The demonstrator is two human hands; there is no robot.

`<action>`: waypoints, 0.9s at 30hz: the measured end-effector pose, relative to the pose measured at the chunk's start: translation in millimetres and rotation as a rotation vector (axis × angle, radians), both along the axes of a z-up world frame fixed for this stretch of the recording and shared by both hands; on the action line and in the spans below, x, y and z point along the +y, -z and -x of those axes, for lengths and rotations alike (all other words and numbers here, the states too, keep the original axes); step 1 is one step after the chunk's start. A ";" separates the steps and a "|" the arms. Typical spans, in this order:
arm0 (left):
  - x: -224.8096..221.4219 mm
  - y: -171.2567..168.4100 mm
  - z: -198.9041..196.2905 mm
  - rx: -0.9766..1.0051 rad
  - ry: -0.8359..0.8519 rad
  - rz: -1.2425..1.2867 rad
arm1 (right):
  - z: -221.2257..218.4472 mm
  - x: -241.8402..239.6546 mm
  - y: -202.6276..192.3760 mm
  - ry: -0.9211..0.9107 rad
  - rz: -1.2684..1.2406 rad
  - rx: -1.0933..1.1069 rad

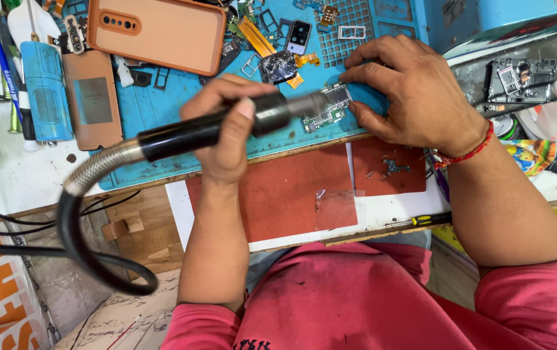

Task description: The person uses a heat gun to apply heat to specific components on a mobile phone motherboard held by hand on a repair bench.

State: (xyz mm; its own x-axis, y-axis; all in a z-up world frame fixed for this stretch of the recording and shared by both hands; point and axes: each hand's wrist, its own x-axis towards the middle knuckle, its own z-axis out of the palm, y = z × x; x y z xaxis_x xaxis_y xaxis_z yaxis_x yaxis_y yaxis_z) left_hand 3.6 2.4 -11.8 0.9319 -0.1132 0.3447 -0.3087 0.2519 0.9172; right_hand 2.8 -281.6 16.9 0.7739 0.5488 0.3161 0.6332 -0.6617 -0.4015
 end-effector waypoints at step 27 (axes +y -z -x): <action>0.5 -4.7 3.7 -0.066 0.027 -0.161 | -0.9 1.9 -4.1 -0.016 0.013 -0.045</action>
